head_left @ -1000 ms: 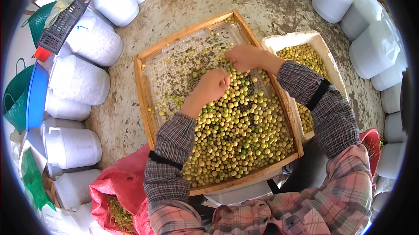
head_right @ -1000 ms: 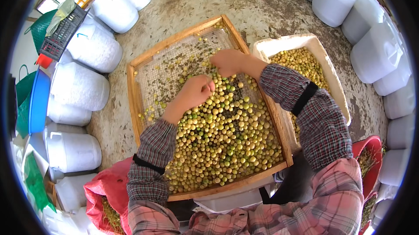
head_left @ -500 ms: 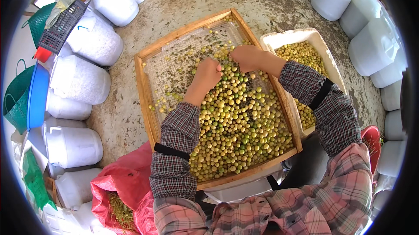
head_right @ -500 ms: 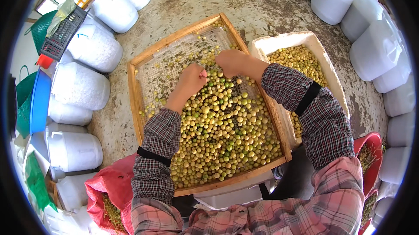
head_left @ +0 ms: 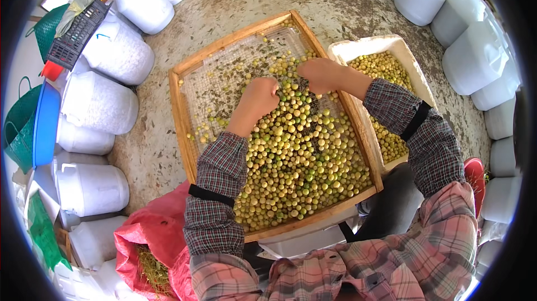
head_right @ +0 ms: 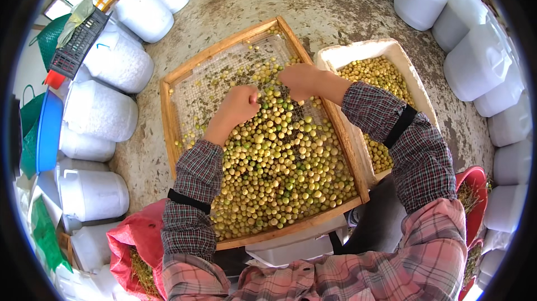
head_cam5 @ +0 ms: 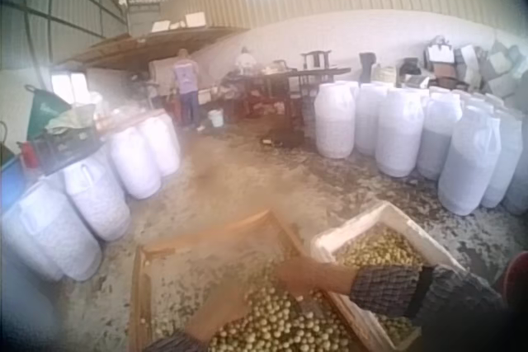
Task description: Sorting small green fruits on a wooden screen in a processing area.
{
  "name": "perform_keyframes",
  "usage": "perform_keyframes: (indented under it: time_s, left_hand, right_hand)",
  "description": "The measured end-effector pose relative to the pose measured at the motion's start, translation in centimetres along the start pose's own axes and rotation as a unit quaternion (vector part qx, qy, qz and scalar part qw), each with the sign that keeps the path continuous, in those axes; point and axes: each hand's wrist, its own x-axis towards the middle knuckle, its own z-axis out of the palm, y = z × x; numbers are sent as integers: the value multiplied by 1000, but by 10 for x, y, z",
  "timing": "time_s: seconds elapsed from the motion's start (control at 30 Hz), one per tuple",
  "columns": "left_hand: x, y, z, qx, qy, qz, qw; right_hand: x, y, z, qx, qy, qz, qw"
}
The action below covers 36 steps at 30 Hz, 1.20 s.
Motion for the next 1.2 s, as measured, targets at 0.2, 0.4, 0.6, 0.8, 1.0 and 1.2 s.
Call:
perform_keyframes:
  time_s: [0.2,0.4,0.6,0.8,1.0,1.2]
  left_hand:
    - [3,-8,26,-169,27,75,982]
    - [4,-2,26,-70,-15,63,995]
    - [-13,6,5,-211,-28,-39,976]
    - [-24,-23,-7,-425,-17,-137,895]
    - [-26,-23,16,-82,15,71,994]
    - [-21,-15,14,8,-42,65,997]
  right_hand:
    - [5,-2,23,199,48,-131,970]
    - [-8,-9,30,146,30,-154,977]
    - [-13,-20,23,108,-56,-106,987]
    - [-15,-33,18,61,-83,-66,992]
    - [-13,-13,30,169,-11,-114,979]
    - [-30,-7,13,770,-51,34,635]
